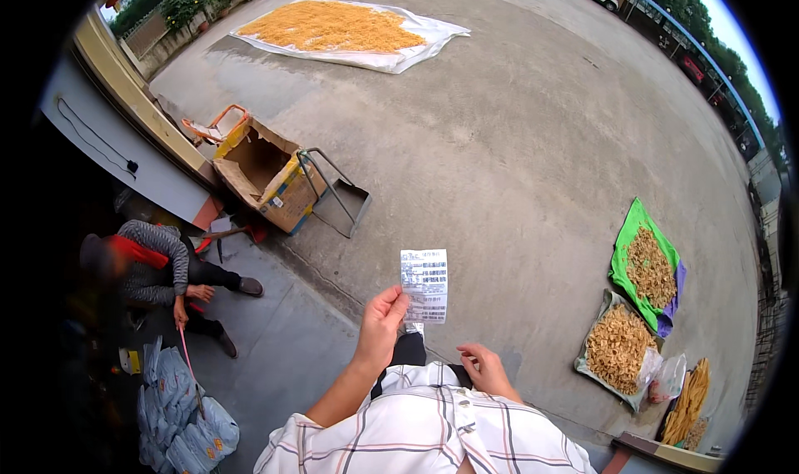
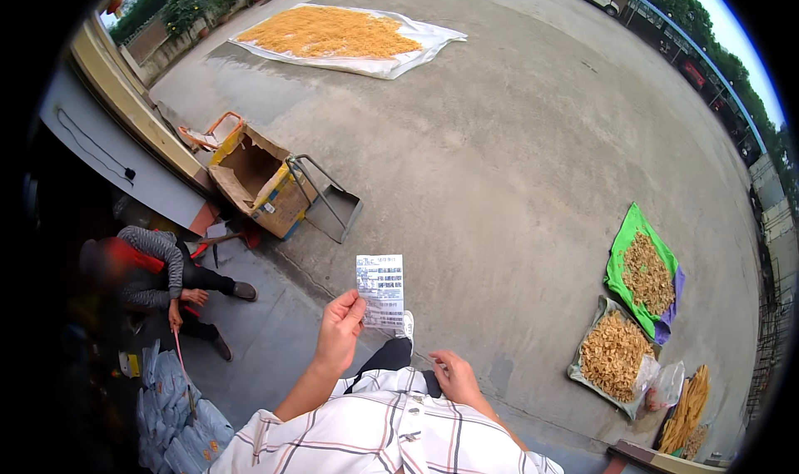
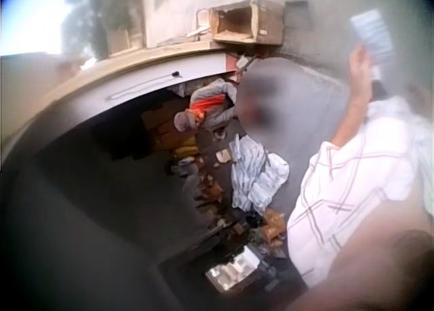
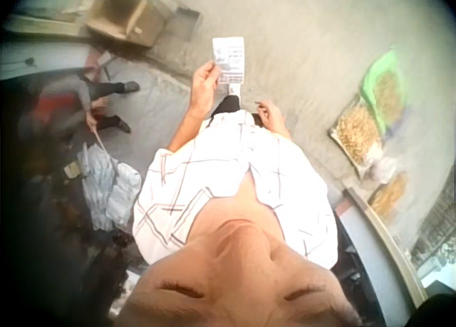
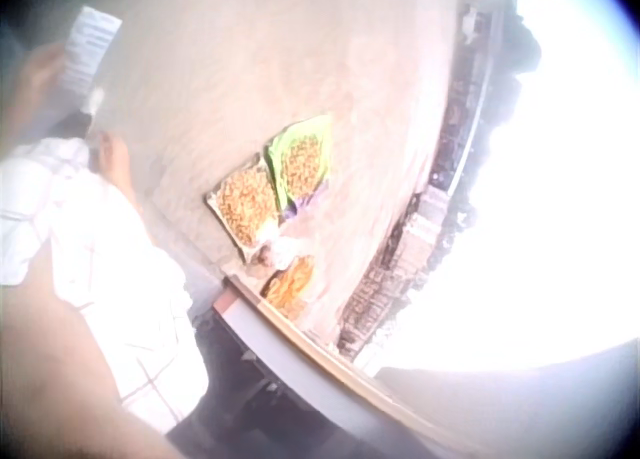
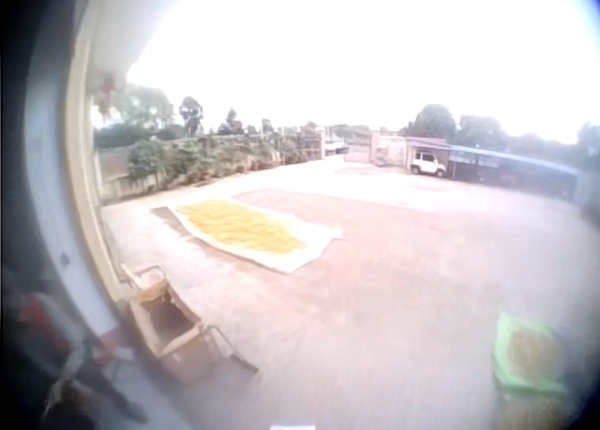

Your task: The person scoops dried yellow food strips from a large outdoor sheet into a clear plastic bag. They then move indoors, place the bag on a digital scale, and add more strips to reach a target weight before sealing the bag.

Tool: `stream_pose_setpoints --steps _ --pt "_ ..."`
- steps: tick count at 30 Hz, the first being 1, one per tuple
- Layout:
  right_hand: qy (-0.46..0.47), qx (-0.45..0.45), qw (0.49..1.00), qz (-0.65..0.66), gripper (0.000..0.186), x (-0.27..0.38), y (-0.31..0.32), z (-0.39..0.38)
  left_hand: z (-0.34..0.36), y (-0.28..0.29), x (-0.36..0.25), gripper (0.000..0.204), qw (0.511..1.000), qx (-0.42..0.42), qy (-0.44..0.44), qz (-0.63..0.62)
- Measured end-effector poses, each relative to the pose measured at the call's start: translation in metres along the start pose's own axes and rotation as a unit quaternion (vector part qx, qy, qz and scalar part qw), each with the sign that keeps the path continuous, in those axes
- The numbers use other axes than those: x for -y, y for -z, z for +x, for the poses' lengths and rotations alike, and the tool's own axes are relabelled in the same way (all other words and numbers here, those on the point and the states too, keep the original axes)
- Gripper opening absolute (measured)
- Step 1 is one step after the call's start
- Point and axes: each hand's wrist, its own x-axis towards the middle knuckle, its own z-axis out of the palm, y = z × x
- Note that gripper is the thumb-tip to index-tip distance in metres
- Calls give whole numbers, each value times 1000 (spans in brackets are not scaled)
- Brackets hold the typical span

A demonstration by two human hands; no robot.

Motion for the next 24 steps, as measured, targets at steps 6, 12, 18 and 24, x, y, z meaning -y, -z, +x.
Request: stream_pose_setpoints --steps 6,12,18,24 --pt "17 50 999 -4 22 13 -9 101 78 26 -30 21 999 -36 -13 36" --pt "21 113 993 -9 23 30 -14 173 127 40 -59 22 997 -73 -30 16" --pt "20 156 987 -21 23 29 -2 228 171 54 -62 21 992 -111 -45 44" --pt "18 179 984 -17 23 28 22 310 237 45 -74 21 989 -131 -62 17"
